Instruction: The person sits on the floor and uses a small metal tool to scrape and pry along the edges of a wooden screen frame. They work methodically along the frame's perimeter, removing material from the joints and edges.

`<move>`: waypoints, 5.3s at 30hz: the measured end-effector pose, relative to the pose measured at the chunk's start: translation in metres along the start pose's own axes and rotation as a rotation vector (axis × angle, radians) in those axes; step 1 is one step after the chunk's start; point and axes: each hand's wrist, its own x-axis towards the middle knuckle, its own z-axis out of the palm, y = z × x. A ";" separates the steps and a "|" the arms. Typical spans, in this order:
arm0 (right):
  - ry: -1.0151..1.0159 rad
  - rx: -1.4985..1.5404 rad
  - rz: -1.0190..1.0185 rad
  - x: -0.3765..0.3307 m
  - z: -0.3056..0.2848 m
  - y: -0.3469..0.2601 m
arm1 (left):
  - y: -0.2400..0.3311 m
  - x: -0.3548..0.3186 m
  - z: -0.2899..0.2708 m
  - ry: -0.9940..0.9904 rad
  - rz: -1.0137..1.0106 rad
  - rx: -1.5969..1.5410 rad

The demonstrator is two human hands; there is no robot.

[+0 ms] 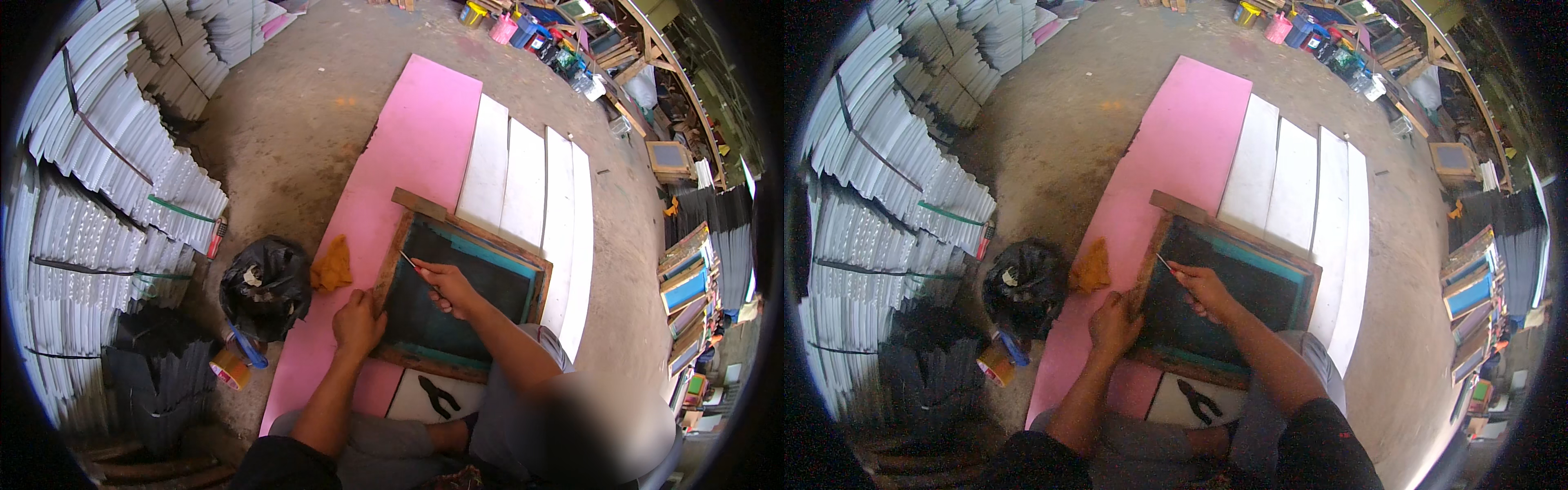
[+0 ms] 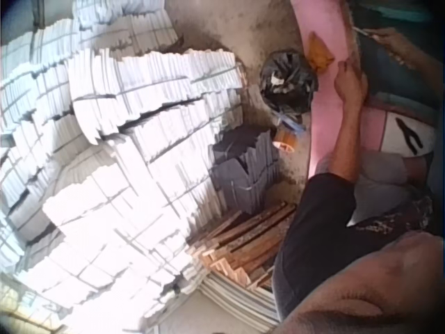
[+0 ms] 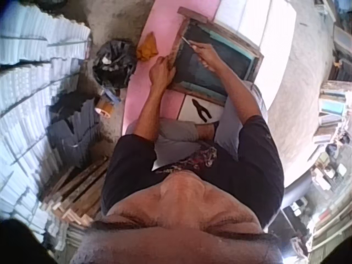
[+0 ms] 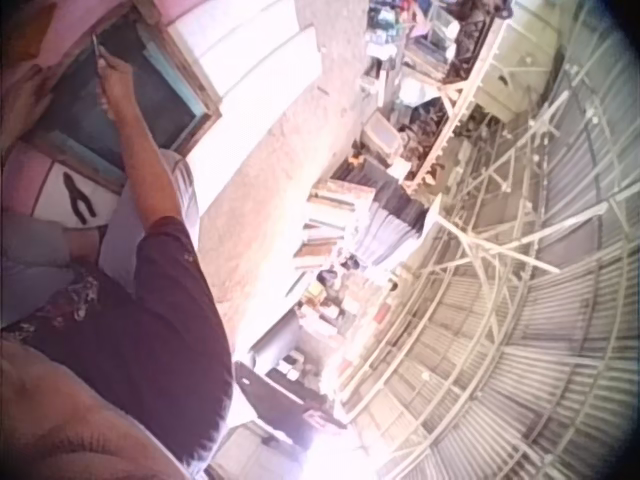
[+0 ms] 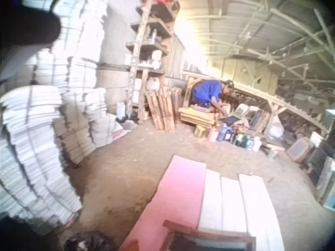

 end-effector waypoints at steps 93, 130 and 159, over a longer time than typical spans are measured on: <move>0.823 -1.005 -0.211 -0.052 0.015 0.121 | 0.014 -0.020 -0.021 -0.075 -0.108 -0.012; 0.408 -0.843 -0.540 -0.014 0.032 0.056 | 0.008 -0.002 -0.008 -0.078 -0.122 -0.095; 0.356 -0.996 -0.472 -0.041 0.028 0.021 | 0.012 0.001 -0.011 -0.112 -0.142 -0.114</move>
